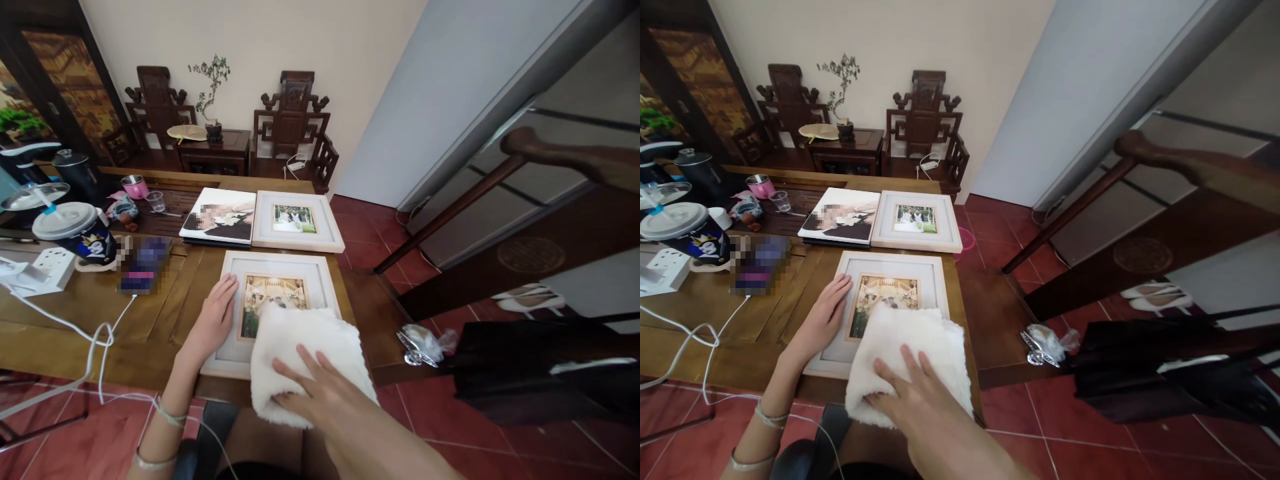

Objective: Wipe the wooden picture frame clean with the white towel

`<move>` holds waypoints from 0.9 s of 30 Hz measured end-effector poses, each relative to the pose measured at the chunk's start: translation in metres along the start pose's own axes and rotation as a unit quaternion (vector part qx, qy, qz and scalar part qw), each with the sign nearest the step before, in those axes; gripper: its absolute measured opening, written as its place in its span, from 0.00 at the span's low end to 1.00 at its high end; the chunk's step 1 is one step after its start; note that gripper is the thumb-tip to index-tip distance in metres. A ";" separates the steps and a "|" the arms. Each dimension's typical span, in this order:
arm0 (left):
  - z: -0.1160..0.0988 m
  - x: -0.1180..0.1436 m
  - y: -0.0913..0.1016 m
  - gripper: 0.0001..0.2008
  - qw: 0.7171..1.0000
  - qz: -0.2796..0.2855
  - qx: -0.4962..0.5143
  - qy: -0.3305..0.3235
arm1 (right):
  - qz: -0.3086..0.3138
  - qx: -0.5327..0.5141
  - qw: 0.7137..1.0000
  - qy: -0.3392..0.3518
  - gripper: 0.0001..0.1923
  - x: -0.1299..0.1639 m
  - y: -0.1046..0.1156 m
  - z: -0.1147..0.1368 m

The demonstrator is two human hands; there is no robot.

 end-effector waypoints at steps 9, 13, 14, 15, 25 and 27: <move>0.002 -0.001 0.002 0.22 0.999 0.024 0.015 -0.026 | -0.233 0.109 0.965 -0.053 0.43 -0.094 0.032 -0.078; 0.002 -0.002 0.003 0.22 0.999 0.017 0.016 -0.023 | -0.241 0.169 0.951 -0.091 0.43 -0.122 0.054 -0.096; 0.002 -0.001 0.003 0.22 1.000 0.014 0.016 -0.020 | -0.230 0.178 0.953 -0.088 0.43 -0.124 0.053 -0.094; 0.002 -0.001 0.002 0.22 1.000 0.012 0.016 -0.017 | -0.219 0.185 0.955 -0.080 0.42 -0.124 0.050 -0.090; -0.002 -0.001 0.002 0.22 1.000 0.017 0.004 -0.002 | -0.014 0.028 0.999 0.015 0.43 -0.025 -0.001 -0.007; -0.003 -0.001 0.002 0.22 1.000 0.020 0.005 0.000 | 0.026 -0.005 0.999 0.040 0.41 -0.013 -0.003 0.007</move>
Point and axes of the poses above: each hand's wrist, its own x-axis away from the middle knuckle, its own y-axis out of the back of the hand, z = x × y, the point moved 4 cm from there along -x, towards the middle knuckle, and after that the axes turned 4 degrees about -y, right-handed, at the moved point
